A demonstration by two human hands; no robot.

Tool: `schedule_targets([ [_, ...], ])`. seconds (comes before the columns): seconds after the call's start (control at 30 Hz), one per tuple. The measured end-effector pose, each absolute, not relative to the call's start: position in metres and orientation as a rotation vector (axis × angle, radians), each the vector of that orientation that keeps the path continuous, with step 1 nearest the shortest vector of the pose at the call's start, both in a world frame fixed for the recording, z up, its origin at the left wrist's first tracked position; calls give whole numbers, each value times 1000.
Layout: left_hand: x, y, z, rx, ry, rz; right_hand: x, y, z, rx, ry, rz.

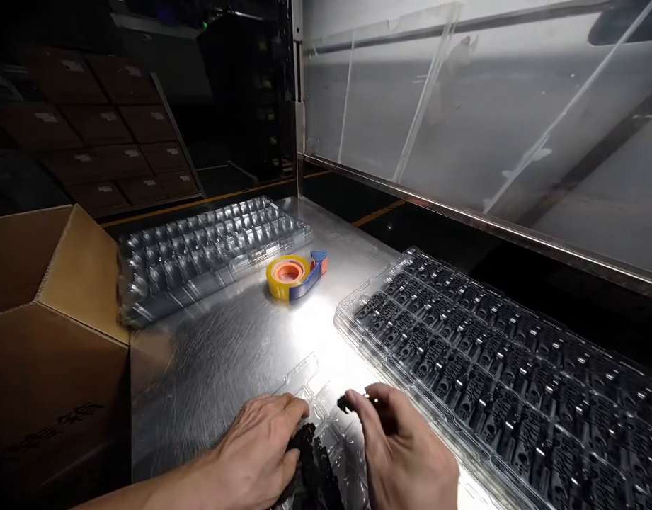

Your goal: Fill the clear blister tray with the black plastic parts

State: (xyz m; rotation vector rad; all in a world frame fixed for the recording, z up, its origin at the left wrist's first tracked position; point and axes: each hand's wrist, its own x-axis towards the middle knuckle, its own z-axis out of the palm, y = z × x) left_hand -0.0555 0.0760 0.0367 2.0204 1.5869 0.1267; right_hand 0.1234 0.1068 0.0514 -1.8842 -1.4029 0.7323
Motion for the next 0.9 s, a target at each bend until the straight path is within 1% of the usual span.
schedule_targets([
  [0.13, -65, 80, 39, 1896, 1565, 191, 126, 136, 26, -1934, -1584, 622],
  [0.23, -81, 97, 52, 1776, 1554, 372, 135, 130, 15, -1981, -1771, 542],
  [0.3, -88, 117, 63, 1825, 1570, 442, 138, 123, 17, -2034, -1830, 469],
  [0.33, -90, 128, 66, 1893, 1584, 447, 139, 121, 20, -2077, -1817, 485],
  [0.4, -85, 148, 69, 2052, 1623, 442, 138, 119, 29, -2194, -1698, 634],
  [0.47, -72, 163, 65, 2192, 1655, 421, 134, 121, 35, -2267, -1484, 760],
  [0.53, -55, 171, 55, 2299, 1632, 352, 127, 123, 35, -2280, -1366, 796],
  [0.73, -26, 174, 27, 2486, 1475, 81, 102, 123, 17, -2198, -1687, 986],
  [0.9, -43, 169, 40, 2465, 1421, 15, 103, 117, 14, -2028, -1750, 1010],
])
